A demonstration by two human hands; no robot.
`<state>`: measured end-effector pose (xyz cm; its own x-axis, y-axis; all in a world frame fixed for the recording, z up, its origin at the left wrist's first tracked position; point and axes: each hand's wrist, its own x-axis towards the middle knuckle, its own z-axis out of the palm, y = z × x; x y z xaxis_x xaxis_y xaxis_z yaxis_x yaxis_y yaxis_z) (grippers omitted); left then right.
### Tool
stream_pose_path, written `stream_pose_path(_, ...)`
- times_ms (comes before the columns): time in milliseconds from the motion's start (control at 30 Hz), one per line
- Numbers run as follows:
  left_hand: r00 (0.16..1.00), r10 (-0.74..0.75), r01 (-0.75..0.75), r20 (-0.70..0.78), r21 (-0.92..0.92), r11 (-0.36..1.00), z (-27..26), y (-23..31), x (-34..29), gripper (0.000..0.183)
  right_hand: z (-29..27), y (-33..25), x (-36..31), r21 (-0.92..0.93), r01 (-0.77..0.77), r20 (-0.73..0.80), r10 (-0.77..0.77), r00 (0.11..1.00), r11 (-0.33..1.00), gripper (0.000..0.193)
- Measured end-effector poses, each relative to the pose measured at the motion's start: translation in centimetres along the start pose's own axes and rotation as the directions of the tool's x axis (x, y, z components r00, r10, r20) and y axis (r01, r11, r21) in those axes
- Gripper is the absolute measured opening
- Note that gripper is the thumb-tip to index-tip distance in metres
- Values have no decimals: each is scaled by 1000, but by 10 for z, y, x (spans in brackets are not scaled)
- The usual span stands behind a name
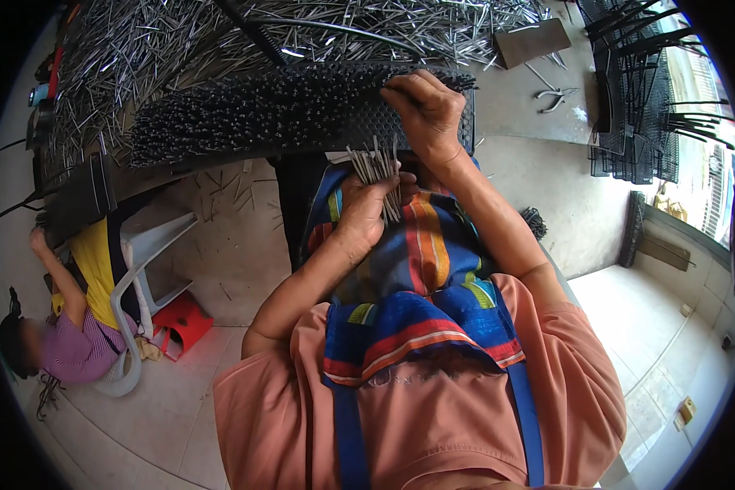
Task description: The recorder is sorting and arranging thin metal rods on a workbench.
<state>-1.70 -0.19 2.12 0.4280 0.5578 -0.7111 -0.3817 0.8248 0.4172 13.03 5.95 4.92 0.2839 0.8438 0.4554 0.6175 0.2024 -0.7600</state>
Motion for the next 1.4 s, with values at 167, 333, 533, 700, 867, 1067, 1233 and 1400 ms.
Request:
stream_pose_path(167,998,24,-25,65,17,1000,-7,-2,3,23,0,-3,4,-55,24,23,-23,999,998,11)
stream_pose_path(333,997,35,-36,74,0,999,-6,-2,3,24,-1,-1,2,-62,25,56,-22,998,998,13)
stream_pose_path(533,999,14,-13,39,-20,1000,-1,1,2,19,10,4,-7,-57,-14,60,18,998,998,16)
stream_pose_path(700,999,17,-15,34,-70,997,-5,-1,6,25,4,12,-10,-129,81,173,-58,983,988,15)
stream_pose_path(867,995,12,1,101,-128,992,-9,4,6,25,-28,-4,-18,-98,-481,435,473,766,871,16)
stream_pose_path(1067,990,-4,9,141,-32,999,9,6,-2,23,-46,-2,-33,72,-870,631,653,418,487,16)
stream_pose_path(1233,992,22,-20,122,-19,1000,12,-1,-2,19,-55,15,-39,125,-943,709,637,302,309,12)
stream_pose_path(1400,999,-33,25,34,222,975,-2,-13,4,18,-40,13,-28,494,-507,37,565,824,707,4)
